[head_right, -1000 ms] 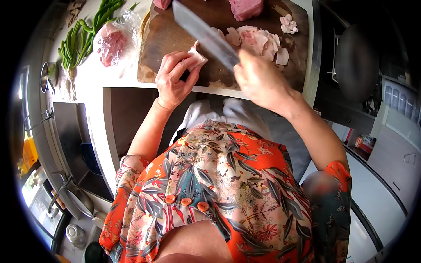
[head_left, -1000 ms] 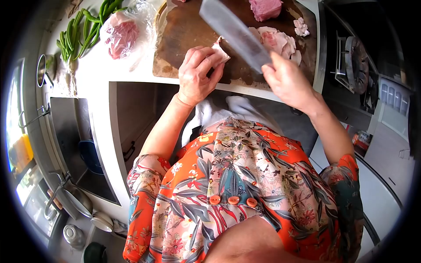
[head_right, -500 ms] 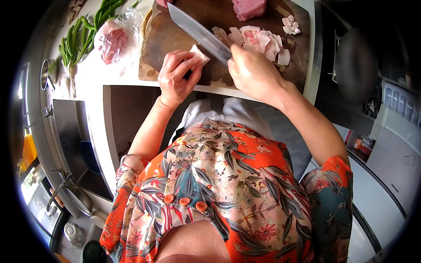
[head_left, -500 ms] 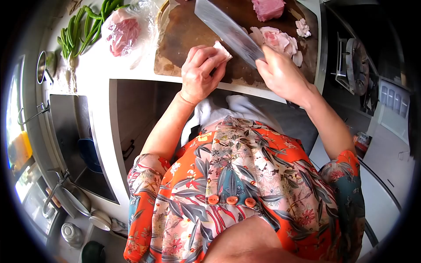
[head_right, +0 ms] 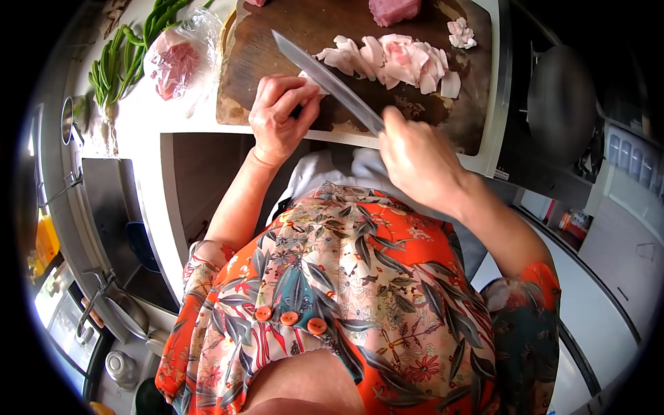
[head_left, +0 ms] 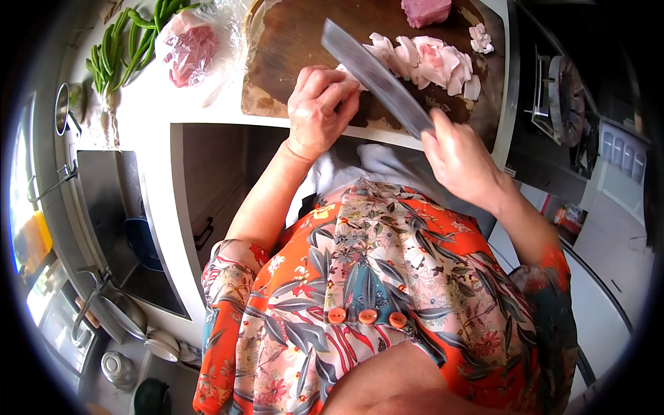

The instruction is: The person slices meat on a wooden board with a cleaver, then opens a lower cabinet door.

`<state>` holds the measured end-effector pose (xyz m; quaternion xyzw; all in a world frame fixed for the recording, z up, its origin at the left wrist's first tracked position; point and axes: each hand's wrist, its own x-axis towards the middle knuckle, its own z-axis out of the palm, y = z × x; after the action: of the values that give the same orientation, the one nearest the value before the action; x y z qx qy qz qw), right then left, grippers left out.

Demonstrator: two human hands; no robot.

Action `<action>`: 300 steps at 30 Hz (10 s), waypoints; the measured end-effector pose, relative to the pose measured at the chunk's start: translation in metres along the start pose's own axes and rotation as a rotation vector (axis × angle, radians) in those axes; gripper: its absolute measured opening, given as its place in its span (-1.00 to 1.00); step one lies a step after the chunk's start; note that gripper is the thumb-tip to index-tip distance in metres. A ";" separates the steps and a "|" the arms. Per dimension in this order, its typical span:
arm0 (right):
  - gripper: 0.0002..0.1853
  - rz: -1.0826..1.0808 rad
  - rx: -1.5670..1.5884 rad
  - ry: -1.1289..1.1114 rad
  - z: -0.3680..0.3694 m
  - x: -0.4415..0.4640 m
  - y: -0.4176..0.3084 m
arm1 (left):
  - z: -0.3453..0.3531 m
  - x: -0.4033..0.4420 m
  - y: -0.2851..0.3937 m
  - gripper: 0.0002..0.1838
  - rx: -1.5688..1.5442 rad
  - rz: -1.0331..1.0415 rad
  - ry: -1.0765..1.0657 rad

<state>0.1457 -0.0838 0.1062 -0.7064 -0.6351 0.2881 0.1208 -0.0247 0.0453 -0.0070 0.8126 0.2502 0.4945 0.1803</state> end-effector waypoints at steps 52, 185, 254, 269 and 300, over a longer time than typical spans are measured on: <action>-0.84 -0.037 -0.067 0.045 0.010 0.014 0.011 | -0.004 -0.001 -0.001 -0.77 0.019 -0.023 -0.007; -0.84 0.008 -0.141 -0.141 -0.006 0.002 0.002 | -0.005 -0.008 0.004 -0.73 -0.027 -0.044 -0.022; -0.83 -0.083 0.010 -0.167 -0.027 0.015 0.003 | -0.013 -0.009 0.003 -0.78 -0.052 -0.064 -0.026; -0.81 -0.214 -0.038 -0.069 0.007 0.057 -0.002 | -0.012 -0.010 0.004 -0.76 -0.038 -0.074 -0.023; -0.80 -0.066 0.016 -0.008 -0.006 0.015 0.010 | -0.014 -0.014 0.002 -0.75 -0.044 -0.057 -0.001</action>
<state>0.1579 -0.0696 0.1015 -0.6830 -0.6561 0.2921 0.1333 -0.0424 0.0364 -0.0100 0.8012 0.2623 0.4942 0.2122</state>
